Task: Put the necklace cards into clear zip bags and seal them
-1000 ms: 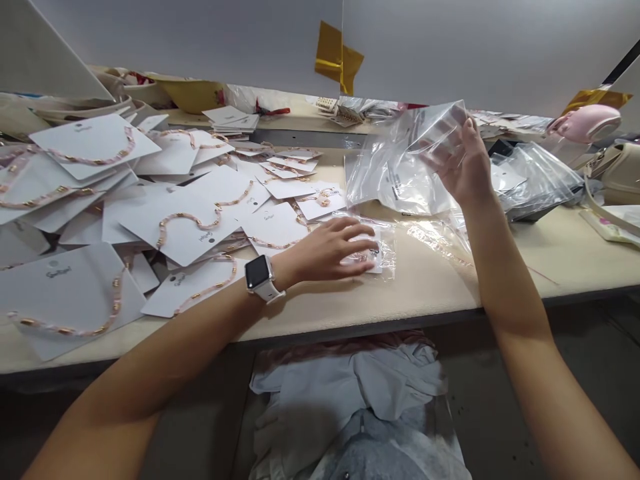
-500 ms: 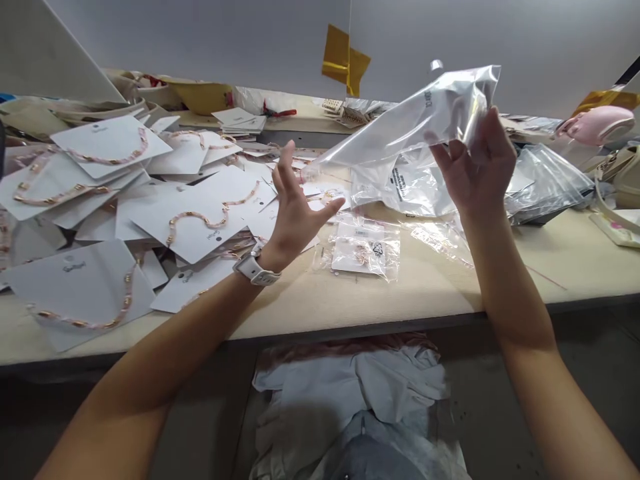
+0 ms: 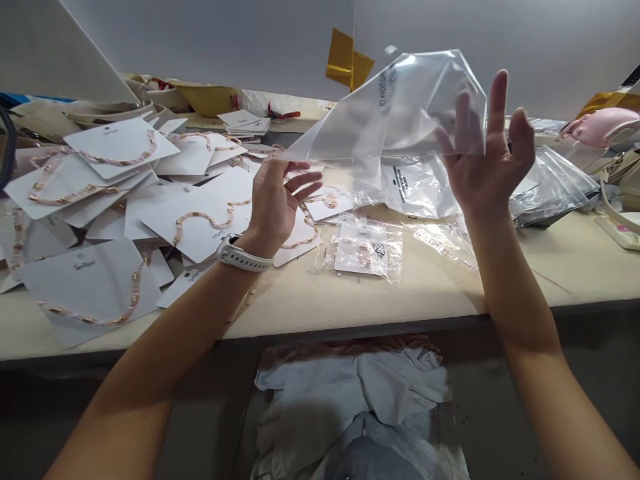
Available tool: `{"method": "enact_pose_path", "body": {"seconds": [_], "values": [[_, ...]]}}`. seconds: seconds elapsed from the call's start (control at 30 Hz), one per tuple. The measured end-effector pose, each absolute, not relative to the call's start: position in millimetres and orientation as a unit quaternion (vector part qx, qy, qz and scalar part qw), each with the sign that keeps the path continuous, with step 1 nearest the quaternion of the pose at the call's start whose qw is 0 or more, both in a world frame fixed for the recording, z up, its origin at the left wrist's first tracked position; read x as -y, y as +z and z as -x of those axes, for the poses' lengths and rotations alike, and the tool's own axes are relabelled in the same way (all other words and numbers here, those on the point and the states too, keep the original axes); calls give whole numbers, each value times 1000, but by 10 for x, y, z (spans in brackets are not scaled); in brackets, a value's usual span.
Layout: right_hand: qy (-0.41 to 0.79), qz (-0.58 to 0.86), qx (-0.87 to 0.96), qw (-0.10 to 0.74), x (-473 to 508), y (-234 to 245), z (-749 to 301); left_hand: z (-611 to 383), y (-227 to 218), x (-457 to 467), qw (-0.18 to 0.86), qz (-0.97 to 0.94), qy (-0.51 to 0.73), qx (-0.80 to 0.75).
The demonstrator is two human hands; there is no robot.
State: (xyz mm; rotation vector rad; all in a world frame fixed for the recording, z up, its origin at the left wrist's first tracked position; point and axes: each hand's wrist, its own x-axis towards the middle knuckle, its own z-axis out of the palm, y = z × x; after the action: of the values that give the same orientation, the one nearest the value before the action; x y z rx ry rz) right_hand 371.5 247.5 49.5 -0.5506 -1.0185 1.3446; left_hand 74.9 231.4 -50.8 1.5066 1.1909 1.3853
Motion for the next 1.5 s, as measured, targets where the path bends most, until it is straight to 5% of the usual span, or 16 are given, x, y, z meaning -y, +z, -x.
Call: {"method": "enact_pose_path", "body": {"seconds": [0.23,0.47,0.63,1.5], "values": [[415,367,560,616,-2571,359,-3738,-672,-502,-2361,426,-597,528,-429],[223,397,502,735,-2809,360,-3890,-796,-287,-2339,177,-620,676,-356],[190,442,488,728,-2805,435,-3983,-823,-126,-2296,203,-610,657,-395],[466,500,435,586,-2715,327,-3912,-651,-130,-2369,478,-509,561,-445]]}}
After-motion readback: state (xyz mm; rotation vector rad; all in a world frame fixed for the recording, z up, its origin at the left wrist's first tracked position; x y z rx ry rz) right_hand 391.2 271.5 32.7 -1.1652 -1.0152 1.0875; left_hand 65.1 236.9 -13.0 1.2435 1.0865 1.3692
